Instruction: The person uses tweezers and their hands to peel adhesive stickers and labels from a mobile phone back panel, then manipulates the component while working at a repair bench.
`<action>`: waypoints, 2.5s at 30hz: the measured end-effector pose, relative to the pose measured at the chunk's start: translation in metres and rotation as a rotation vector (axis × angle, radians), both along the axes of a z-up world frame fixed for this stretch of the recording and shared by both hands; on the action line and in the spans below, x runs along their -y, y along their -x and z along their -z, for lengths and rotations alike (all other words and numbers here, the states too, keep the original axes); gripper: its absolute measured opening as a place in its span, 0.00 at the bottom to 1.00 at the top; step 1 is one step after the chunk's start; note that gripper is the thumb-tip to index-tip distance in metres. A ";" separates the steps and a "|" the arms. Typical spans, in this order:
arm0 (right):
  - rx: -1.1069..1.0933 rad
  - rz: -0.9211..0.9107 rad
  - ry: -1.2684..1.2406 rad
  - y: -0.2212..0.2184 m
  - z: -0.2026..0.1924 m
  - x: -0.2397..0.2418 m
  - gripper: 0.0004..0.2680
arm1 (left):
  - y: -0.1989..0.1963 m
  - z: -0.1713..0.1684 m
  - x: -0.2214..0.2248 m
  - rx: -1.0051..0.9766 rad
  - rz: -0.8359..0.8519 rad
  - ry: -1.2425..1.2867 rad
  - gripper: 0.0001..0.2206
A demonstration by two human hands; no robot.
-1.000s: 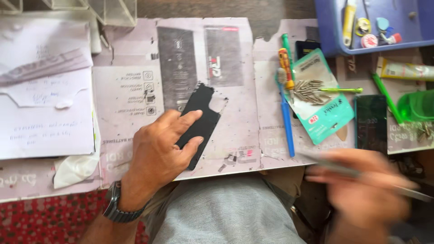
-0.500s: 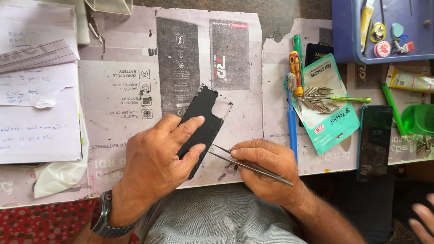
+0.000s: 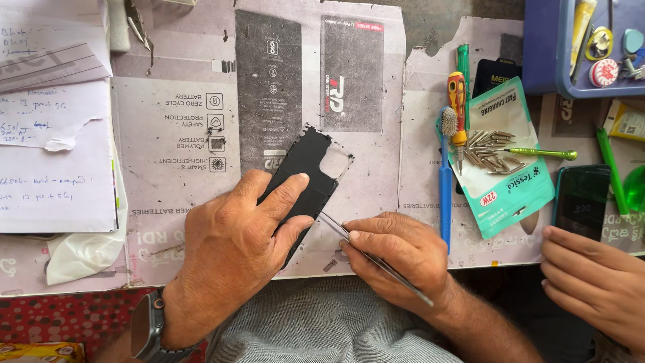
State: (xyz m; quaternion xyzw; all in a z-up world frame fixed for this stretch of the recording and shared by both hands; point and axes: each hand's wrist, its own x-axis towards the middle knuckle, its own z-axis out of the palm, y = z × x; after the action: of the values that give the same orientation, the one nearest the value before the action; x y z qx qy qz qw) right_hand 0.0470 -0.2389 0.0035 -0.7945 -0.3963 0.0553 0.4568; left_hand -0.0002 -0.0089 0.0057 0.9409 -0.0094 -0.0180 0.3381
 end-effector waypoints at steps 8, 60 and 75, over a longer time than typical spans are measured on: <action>-0.025 -0.011 0.013 -0.005 0.003 -0.003 0.09 | 0.001 0.011 -0.004 0.056 0.010 0.055 0.22; -0.210 0.213 0.034 -0.006 0.010 -0.002 0.08 | -0.001 0.013 -0.007 0.078 0.006 0.125 0.23; -0.191 0.173 0.048 -0.006 0.009 -0.001 0.08 | -0.001 0.016 -0.007 0.074 0.017 0.136 0.24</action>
State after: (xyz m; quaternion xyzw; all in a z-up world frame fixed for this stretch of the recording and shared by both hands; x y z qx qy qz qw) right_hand 0.0530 -0.2378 -0.0057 -0.8276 -0.2794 0.1008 0.4763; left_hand 0.0008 -0.0022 -0.0101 0.9157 -0.0313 0.0144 0.4005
